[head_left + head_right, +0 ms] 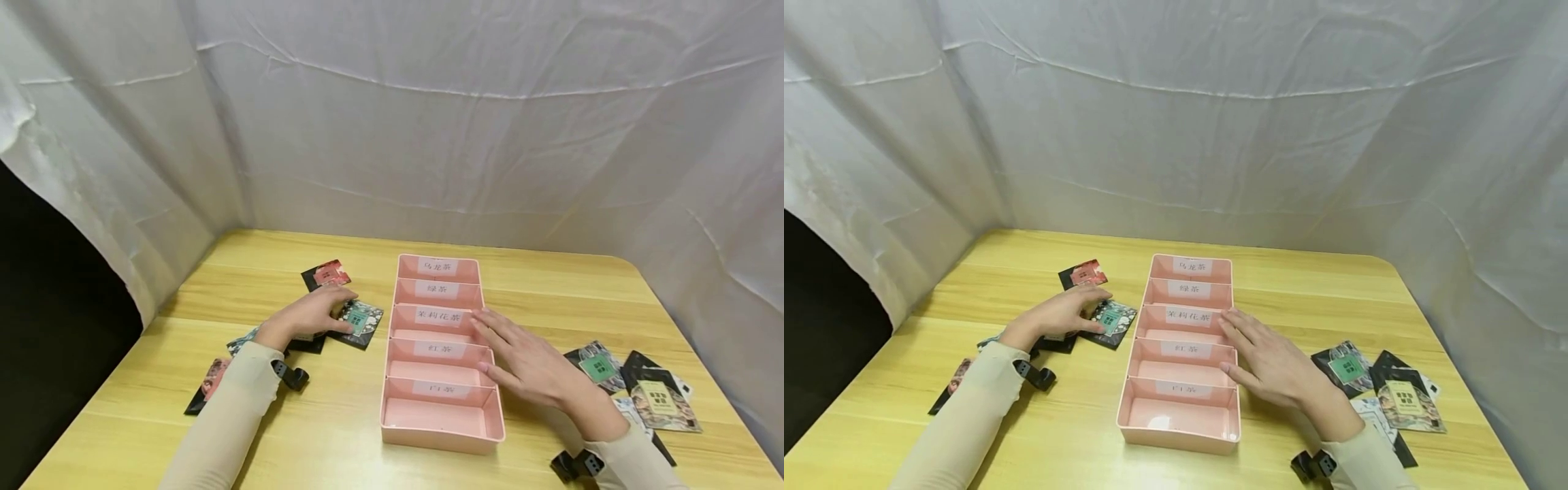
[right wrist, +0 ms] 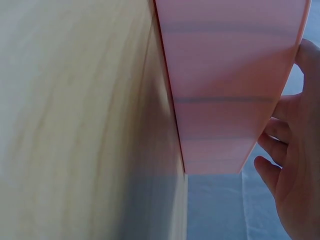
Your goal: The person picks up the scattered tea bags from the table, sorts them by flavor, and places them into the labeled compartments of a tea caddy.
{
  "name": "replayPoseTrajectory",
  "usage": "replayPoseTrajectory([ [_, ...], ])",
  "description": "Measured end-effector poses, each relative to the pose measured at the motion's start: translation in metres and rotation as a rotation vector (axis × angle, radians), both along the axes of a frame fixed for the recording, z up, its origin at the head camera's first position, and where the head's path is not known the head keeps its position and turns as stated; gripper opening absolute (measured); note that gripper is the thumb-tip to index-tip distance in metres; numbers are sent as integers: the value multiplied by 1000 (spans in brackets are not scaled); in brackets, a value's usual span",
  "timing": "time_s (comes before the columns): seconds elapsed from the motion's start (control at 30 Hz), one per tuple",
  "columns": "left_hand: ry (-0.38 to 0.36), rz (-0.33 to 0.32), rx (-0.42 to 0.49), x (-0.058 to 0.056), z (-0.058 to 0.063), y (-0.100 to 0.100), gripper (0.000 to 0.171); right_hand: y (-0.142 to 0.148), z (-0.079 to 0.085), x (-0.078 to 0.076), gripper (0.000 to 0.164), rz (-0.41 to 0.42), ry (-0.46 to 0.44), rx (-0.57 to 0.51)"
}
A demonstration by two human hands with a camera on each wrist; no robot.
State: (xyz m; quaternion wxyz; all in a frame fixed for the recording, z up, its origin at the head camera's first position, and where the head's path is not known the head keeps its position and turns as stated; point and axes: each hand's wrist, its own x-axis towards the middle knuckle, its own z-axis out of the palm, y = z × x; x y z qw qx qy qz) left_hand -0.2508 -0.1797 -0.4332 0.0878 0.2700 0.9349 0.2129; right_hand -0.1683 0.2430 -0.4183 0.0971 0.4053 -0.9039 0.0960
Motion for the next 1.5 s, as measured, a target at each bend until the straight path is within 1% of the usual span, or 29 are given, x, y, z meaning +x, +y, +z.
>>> replayPoseTrajectory([
  [0.17, -6, 6, -3, 0, -1, 1, 76, 1, -1, 0, 70, 3, 1, -9],
  [0.3, 2, 16, 6, 1, 0, 2, 77, 1, 0, 1, 69, -13, -21, -7],
  [0.4, 44, 17, 36, 2, 3, 3, 73, 1, 0, 1, 69, -17, -26, -5],
  [0.53, 123, 21, 93, 4, 8, 5, 59, 1, 0, 1, 69, -17, -18, -4],
  [0.67, 170, 12, 130, 5, 15, 5, 42, 0, 1, 2, 69, -21, -18, 0],
  [0.77, 175, 8, 155, 7, 21, 6, 36, 0, 1, 2, 69, -22, -10, 3],
  [0.9, 184, 14, 188, 10, 29, 10, 37, 0, 2, 3, 70, -28, 2, 8],
  [1.17, 281, 40, 249, 18, 48, 22, 38, 2, 3, 3, 75, -10, 32, 8],
  [1.33, 274, 30, 274, 21, 61, 27, 37, 1, 3, 3, 76, -2, 18, 2],
  [1.5, 267, 41, 281, 24, 74, 29, 37, -1, 3, 3, 76, 0, 5, 10],
])
